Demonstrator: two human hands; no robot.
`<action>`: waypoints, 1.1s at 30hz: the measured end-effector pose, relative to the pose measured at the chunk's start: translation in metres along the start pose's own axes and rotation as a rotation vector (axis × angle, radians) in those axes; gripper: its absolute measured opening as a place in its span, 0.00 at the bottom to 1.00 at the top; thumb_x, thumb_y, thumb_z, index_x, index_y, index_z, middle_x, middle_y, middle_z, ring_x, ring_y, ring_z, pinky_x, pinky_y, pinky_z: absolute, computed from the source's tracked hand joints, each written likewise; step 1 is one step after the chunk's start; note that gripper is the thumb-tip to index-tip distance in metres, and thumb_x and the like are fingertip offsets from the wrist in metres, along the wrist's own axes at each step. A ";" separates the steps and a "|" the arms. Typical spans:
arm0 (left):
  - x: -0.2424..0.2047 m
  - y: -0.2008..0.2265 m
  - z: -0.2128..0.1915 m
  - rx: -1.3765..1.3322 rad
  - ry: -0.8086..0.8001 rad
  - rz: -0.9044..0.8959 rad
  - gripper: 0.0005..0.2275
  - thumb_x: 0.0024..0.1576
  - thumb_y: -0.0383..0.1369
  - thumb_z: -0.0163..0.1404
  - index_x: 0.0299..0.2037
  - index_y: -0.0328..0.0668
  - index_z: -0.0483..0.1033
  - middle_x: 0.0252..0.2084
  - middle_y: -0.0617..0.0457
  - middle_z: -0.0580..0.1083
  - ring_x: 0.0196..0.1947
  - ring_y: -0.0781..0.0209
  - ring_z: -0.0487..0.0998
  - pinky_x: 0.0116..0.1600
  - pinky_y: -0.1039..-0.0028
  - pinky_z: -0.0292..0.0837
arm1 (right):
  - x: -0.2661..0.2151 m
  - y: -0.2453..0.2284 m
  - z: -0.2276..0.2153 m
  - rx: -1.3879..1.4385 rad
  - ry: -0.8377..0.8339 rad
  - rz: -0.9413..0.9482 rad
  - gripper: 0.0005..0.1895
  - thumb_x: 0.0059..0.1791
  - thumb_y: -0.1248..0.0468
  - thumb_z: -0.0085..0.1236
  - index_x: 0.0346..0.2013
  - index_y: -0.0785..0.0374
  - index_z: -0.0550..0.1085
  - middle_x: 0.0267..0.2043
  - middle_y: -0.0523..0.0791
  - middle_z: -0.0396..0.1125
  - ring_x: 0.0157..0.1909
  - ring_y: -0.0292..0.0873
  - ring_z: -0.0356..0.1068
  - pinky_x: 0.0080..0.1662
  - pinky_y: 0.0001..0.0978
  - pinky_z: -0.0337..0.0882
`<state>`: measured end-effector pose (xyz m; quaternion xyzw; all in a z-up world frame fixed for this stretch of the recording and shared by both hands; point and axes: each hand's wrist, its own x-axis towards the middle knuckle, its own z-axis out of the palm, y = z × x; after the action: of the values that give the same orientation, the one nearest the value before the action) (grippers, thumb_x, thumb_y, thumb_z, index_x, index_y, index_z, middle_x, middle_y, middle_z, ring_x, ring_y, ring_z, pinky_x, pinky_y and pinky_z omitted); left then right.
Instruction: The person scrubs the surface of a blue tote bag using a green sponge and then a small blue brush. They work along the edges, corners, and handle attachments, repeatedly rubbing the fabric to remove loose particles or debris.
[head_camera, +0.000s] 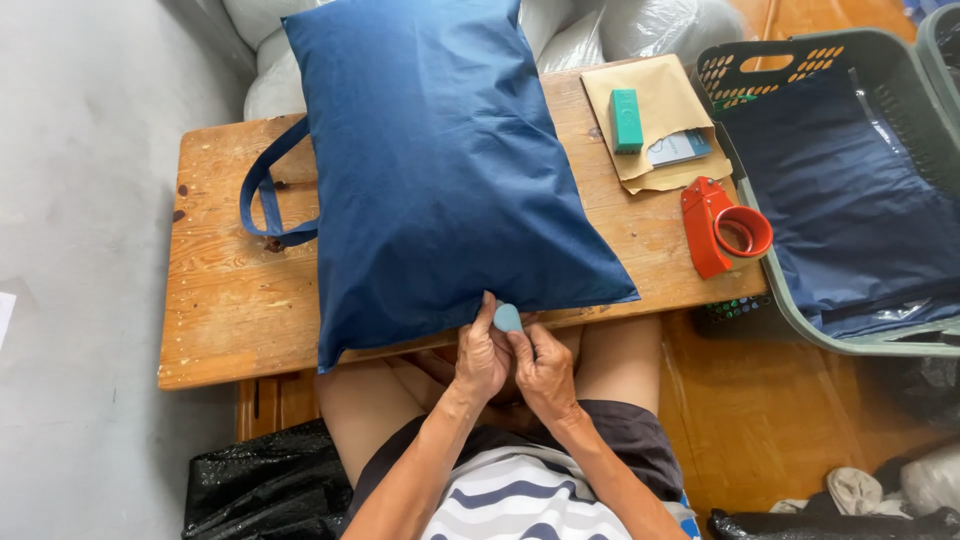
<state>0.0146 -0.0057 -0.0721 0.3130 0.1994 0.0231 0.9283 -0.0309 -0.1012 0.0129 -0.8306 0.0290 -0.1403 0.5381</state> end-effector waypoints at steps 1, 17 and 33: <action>-0.015 0.019 0.024 0.003 -0.003 -0.001 0.14 0.62 0.32 0.54 0.36 0.20 0.79 0.43 0.31 0.79 0.46 0.40 0.81 0.61 0.44 0.73 | 0.003 0.007 -0.009 0.001 0.004 0.000 0.15 0.54 0.54 0.57 0.26 0.57 0.74 0.23 0.52 0.69 0.32 0.56 0.75 0.36 0.42 0.74; -0.065 0.075 0.100 0.088 -0.065 0.019 0.15 0.64 0.36 0.51 0.37 0.25 0.81 0.37 0.34 0.80 0.43 0.37 0.83 0.58 0.39 0.73 | 0.009 0.025 -0.046 0.055 0.100 0.189 0.14 0.58 0.55 0.51 0.33 0.55 0.78 0.25 0.48 0.70 0.31 0.38 0.67 0.39 0.38 0.71; -0.057 0.052 0.113 0.043 -0.196 -0.166 0.15 0.62 0.39 0.54 0.46 0.32 0.81 0.46 0.32 0.79 0.52 0.34 0.79 0.64 0.38 0.67 | 0.018 -0.015 -0.067 0.090 0.197 0.038 0.08 0.56 0.60 0.54 0.48 0.57 0.74 0.22 0.44 0.67 0.26 0.39 0.63 0.36 0.34 0.70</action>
<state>0.0099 -0.0384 0.0606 0.3160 0.1336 -0.0887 0.9351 -0.0331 -0.1584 0.0554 -0.7869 0.0911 -0.2124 0.5721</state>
